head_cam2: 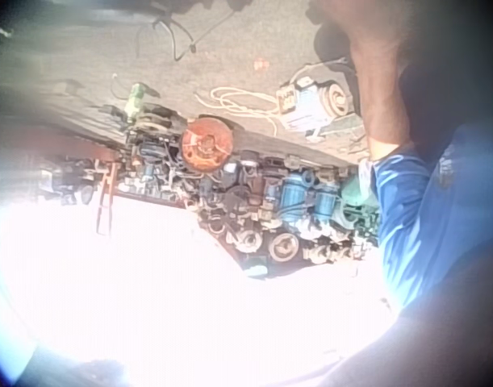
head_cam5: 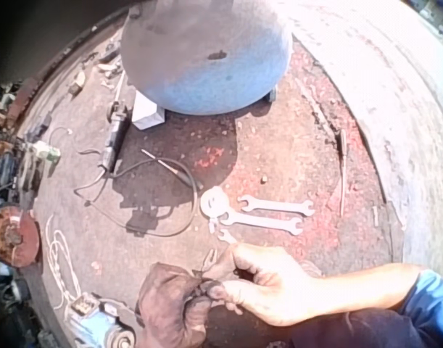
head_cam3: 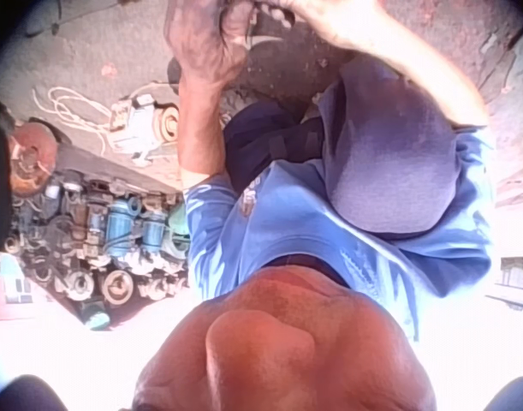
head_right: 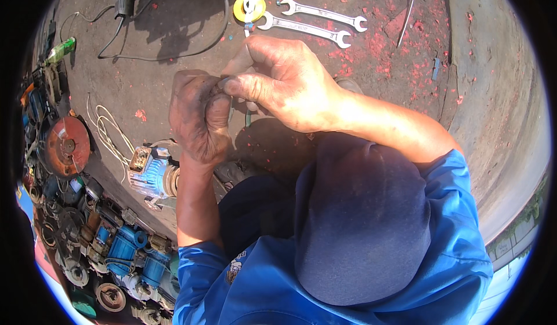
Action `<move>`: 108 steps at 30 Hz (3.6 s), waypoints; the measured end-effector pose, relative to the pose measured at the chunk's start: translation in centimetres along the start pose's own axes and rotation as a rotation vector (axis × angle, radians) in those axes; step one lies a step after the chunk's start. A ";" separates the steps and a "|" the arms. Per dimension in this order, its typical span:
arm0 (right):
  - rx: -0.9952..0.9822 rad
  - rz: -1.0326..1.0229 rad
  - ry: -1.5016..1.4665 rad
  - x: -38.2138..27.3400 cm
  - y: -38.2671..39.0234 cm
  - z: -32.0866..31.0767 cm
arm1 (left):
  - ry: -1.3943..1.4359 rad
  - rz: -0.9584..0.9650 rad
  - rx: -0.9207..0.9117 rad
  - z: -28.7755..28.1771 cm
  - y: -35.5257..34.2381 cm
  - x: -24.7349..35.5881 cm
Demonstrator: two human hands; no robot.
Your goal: The person sits on the ground in a cluttered workshop and works on a small mechanical component. They use a wrench, pliers, and a screwdriver to disassemble, adjust, and reassemble parts of the component.
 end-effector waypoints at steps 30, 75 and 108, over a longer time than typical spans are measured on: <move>0.054 -0.342 0.125 -0.3 -0.6 0.4 | 1.004 -0.640 0.064 0.7 0.8 0.6; 0.021 -0.033 0.375 -0.4 -0.4 -0.8 | 0.533 -0.241 0.143 0.0 0.0 0.8; 0.058 -0.143 0.341 0.1 -0.9 0.8 | 0.712 -0.246 0.178 0.1 0.4 0.6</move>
Point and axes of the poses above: each hand's wrist, its own y-axis away from the middle knuckle, its own z-axis out of the palm, x = y × z, the point moved 2 cm from there along -y, towards the middle knuckle, and after that the axes turned 5 degrees about -x, right-handed, at the moved point
